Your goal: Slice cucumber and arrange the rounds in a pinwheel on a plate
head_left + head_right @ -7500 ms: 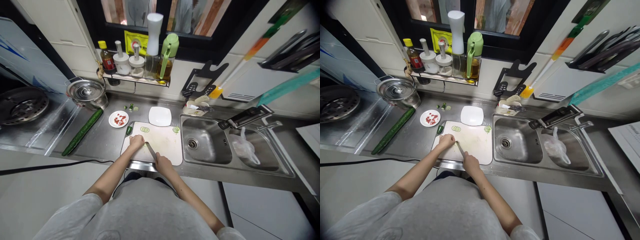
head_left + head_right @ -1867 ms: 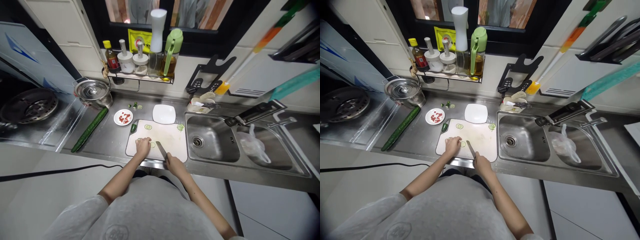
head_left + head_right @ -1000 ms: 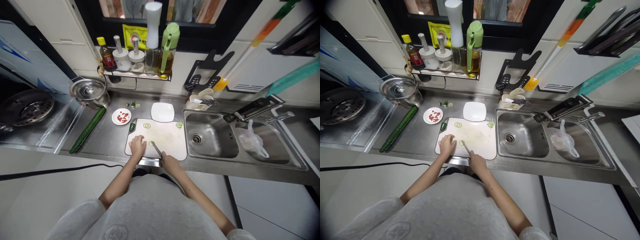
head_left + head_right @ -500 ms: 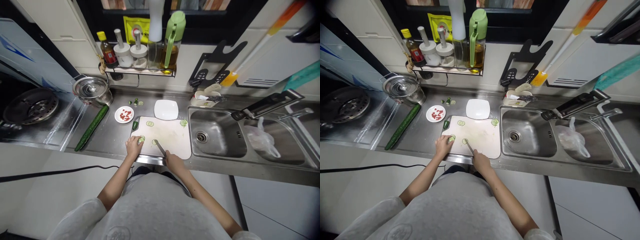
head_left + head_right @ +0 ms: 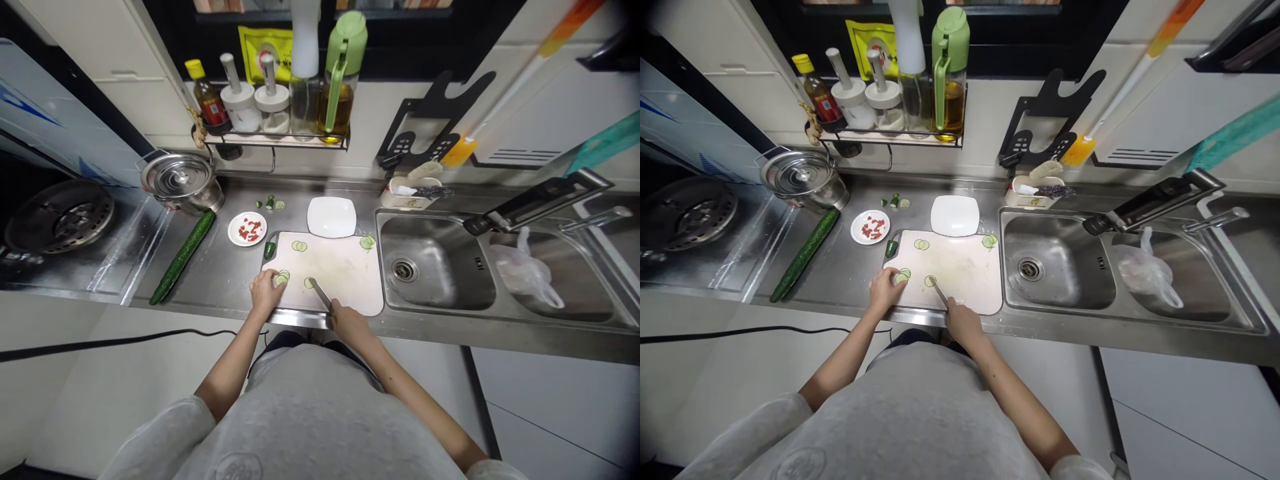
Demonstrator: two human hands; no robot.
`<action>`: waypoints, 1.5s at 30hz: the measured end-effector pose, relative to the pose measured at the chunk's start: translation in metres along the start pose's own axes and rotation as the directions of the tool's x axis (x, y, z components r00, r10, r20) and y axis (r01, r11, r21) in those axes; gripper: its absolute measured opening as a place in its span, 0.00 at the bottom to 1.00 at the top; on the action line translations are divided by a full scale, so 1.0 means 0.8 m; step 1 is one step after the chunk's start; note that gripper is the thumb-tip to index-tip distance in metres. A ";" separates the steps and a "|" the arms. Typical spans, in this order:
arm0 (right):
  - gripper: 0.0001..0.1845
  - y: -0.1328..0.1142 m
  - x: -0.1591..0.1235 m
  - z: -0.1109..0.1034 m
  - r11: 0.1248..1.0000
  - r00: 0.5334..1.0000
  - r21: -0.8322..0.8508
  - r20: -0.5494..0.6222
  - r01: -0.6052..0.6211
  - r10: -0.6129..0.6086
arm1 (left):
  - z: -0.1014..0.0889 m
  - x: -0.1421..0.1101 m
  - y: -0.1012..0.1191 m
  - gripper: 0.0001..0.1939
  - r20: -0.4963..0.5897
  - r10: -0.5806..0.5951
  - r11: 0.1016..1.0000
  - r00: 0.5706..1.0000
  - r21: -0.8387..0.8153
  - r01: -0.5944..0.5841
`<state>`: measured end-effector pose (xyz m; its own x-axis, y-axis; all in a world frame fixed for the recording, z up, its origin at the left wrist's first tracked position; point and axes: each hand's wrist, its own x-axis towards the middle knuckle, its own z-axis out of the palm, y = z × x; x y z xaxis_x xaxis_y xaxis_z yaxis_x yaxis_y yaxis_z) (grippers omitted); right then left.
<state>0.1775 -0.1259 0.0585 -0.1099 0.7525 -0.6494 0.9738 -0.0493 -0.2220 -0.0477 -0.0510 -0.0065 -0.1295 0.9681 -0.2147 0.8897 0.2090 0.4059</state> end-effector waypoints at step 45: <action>0.15 -0.002 0.002 0.016 1.000 1.000 -0.016 0.018 -0.017 0.017 | 0.034 -0.012 0.076 0.12 0.126 0.188 0.974 0.974 0.100 -0.201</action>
<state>0.1729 -0.1326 0.0485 -0.0971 0.7395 -0.6662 0.9786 -0.0512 -0.1994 0.0196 -0.0513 -0.0041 0.0967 0.9647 -0.2450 0.9367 -0.0050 0.3502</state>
